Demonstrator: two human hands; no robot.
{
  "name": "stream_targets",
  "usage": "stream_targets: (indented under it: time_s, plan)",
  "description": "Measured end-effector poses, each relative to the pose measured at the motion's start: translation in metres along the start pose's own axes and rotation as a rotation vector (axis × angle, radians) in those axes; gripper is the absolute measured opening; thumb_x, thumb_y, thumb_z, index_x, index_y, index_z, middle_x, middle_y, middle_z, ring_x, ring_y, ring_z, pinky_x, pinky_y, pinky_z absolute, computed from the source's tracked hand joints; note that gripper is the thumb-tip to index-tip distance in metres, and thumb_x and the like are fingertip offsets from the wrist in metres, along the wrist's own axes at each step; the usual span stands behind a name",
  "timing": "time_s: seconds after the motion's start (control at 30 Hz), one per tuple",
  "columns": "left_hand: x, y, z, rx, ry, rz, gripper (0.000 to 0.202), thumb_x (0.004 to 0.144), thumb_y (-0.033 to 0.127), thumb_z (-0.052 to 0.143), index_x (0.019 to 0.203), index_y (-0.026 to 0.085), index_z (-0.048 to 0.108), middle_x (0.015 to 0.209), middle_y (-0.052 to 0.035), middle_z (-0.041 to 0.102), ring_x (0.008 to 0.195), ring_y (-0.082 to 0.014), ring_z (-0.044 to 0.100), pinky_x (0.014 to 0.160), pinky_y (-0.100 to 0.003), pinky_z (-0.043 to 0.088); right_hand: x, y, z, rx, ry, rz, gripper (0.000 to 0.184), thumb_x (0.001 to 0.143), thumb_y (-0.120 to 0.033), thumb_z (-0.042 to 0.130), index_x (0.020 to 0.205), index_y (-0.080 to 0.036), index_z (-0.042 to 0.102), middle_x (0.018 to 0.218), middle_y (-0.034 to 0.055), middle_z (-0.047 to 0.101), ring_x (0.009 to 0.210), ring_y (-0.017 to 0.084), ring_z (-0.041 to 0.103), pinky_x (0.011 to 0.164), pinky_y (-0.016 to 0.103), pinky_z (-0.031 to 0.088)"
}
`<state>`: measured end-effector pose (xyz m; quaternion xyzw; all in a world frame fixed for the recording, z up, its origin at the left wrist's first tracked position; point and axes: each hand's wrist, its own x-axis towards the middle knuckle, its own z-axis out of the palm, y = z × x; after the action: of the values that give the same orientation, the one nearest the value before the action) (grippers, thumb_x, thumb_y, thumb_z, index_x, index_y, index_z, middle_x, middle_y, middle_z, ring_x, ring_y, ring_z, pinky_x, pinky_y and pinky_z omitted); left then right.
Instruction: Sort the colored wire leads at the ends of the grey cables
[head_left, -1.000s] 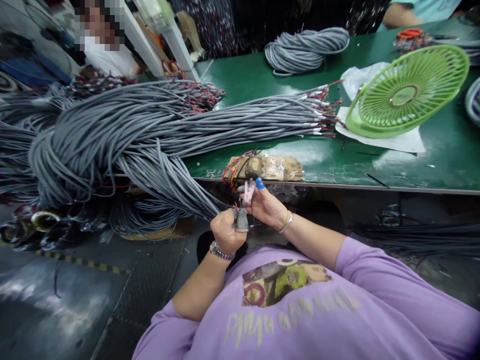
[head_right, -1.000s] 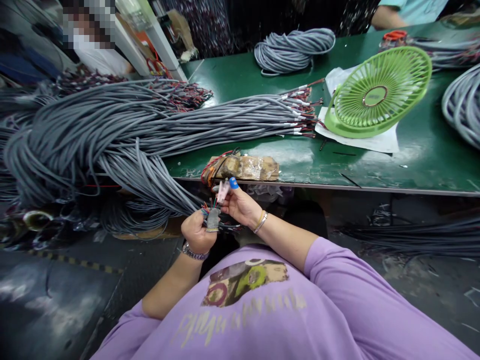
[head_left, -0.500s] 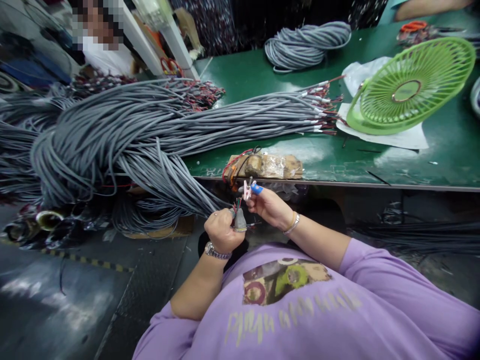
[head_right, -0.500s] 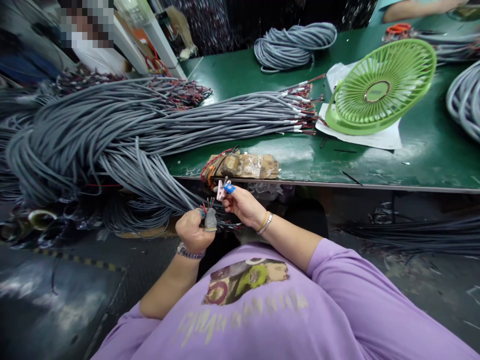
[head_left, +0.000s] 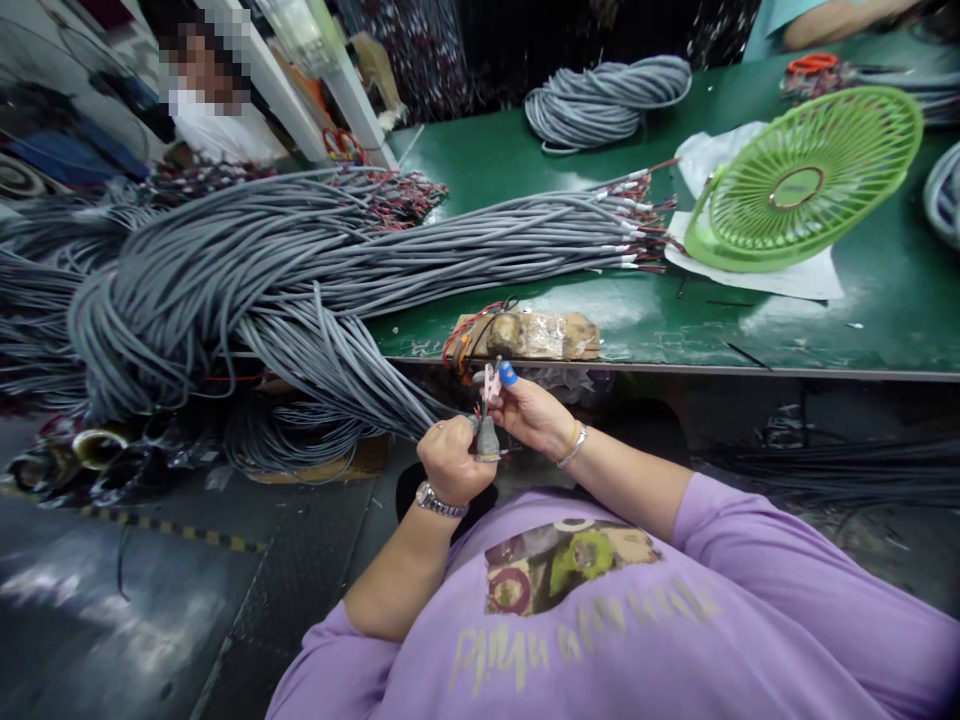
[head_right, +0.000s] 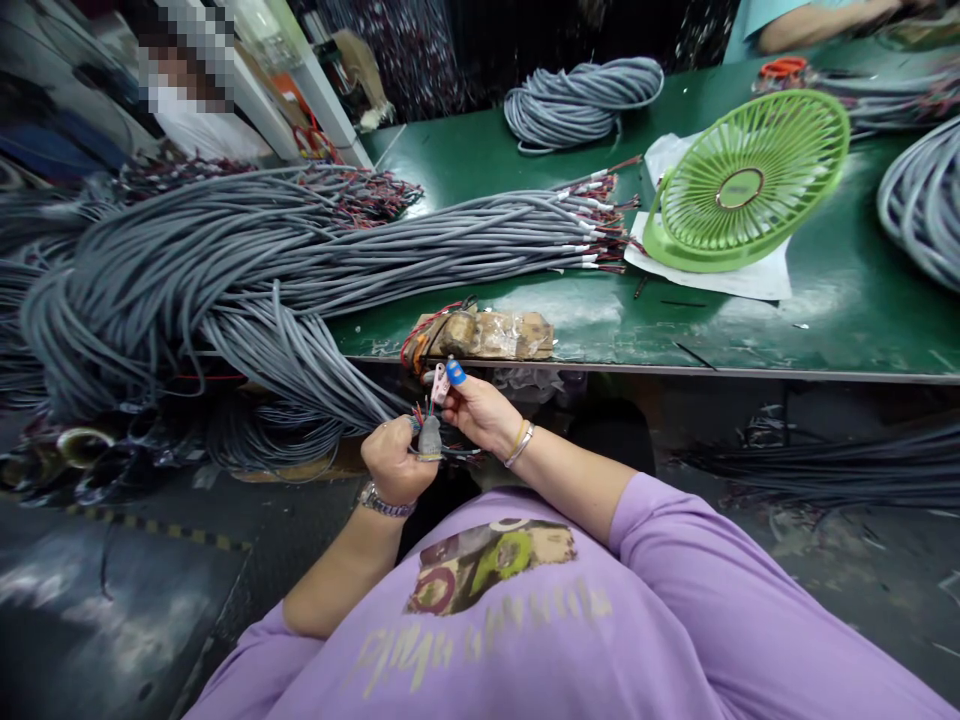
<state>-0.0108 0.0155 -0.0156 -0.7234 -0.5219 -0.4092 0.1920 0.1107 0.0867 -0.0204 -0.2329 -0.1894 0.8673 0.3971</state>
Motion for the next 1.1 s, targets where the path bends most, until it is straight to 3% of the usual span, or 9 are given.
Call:
stream_targets:
  time_s: [0.27, 0.57, 0.67, 0.83, 0.9, 1.0, 1.1]
  plan:
    - [0.001, 0.0, 0.0, 0.005, -0.006, -0.014, 0.025, 0.072, 0.017, 0.056, 0.054, 0.023, 0.04, 0.045, 0.002, 0.043, 0.043, -0.0136, 0.041, 0.05, -0.03, 0.03, 0.002, 0.005, -0.001, 0.038, -0.012, -0.043, 0.034, 0.072, -0.045, 0.076, 0.075, -0.014, 0.064, 0.062, -0.0038, 0.049, 0.055, 0.006, 0.038, 0.05, 0.019, 0.032]
    - [-0.006, -0.002, -0.005, -0.07, 0.005, -0.159, 0.022, 0.075, 0.028, 0.059, 0.055, 0.021, 0.052, 0.047, -0.001, 0.054, 0.046, -0.0148, 0.052, 0.051, -0.028, 0.04, 0.001, 0.004, -0.004, 0.048, 0.019, 0.095, 0.042, 0.081, -0.058, 0.061, 0.084, -0.017, 0.065, 0.072, 0.001, 0.062, 0.059, 0.009, 0.049, 0.054, 0.021, 0.038]
    - [-0.013, -0.002, -0.012, -0.202, -0.02, -0.3, 0.02, 0.078, 0.031, 0.058, 0.062, 0.02, 0.061, 0.052, -0.0021, 0.06, 0.049, -0.0148, 0.056, 0.053, -0.027, 0.044, 0.0, 0.001, -0.01, 0.055, 0.009, 0.119, 0.045, 0.081, -0.062, 0.057, 0.082, -0.018, 0.063, 0.073, 0.0013, 0.062, 0.058, 0.009, 0.049, 0.053, 0.021, 0.037]
    - [-0.027, -0.003, -0.018, -0.627, 0.022, -0.763, 0.029, 0.083, 0.039, 0.054, 0.069, 0.017, 0.066, 0.05, 0.0001, 0.06, 0.042, -0.0114, 0.053, 0.043, -0.023, 0.041, -0.002, -0.001, -0.026, 0.055, 0.041, 0.158, 0.042, 0.079, -0.058, 0.062, 0.078, -0.016, 0.061, 0.071, 0.0011, 0.061, 0.056, 0.008, 0.048, 0.052, 0.021, 0.037]
    - [-0.03, -0.004, -0.017, -0.74, 0.054, -0.885, 0.029, 0.082, 0.041, 0.056, 0.07, 0.017, 0.067, 0.05, 0.0004, 0.06, 0.041, -0.0108, 0.052, 0.042, -0.022, 0.041, -0.004, 0.001, -0.031, 0.04, 0.061, 0.173, 0.038, 0.078, -0.054, 0.066, 0.078, -0.016, 0.061, 0.072, 0.001, 0.061, 0.056, 0.008, 0.048, 0.051, 0.02, 0.037]
    - [-0.031, -0.005, -0.017, -0.826, 0.081, -0.936, 0.028, 0.08, 0.042, 0.058, 0.068, 0.018, 0.067, 0.048, 0.0012, 0.058, 0.041, -0.0101, 0.051, 0.043, -0.022, 0.041, -0.008, 0.005, -0.031, -0.04, 0.041, 0.172, 0.033, 0.071, -0.043, 0.075, 0.079, -0.015, 0.062, 0.071, 0.0004, 0.06, 0.055, 0.007, 0.047, 0.051, 0.02, 0.037]
    - [-0.033, -0.004, -0.017, -0.81, 0.067, -0.92, 0.03, 0.079, 0.044, 0.059, 0.065, 0.018, 0.065, 0.047, 0.0013, 0.057, 0.04, -0.0099, 0.049, 0.042, -0.022, 0.039, -0.016, 0.011, -0.023, -0.199, -0.059, 0.148, 0.034, 0.063, -0.037, 0.081, 0.08, -0.013, 0.063, 0.068, -0.001, 0.058, 0.053, 0.006, 0.044, 0.049, 0.02, 0.034]
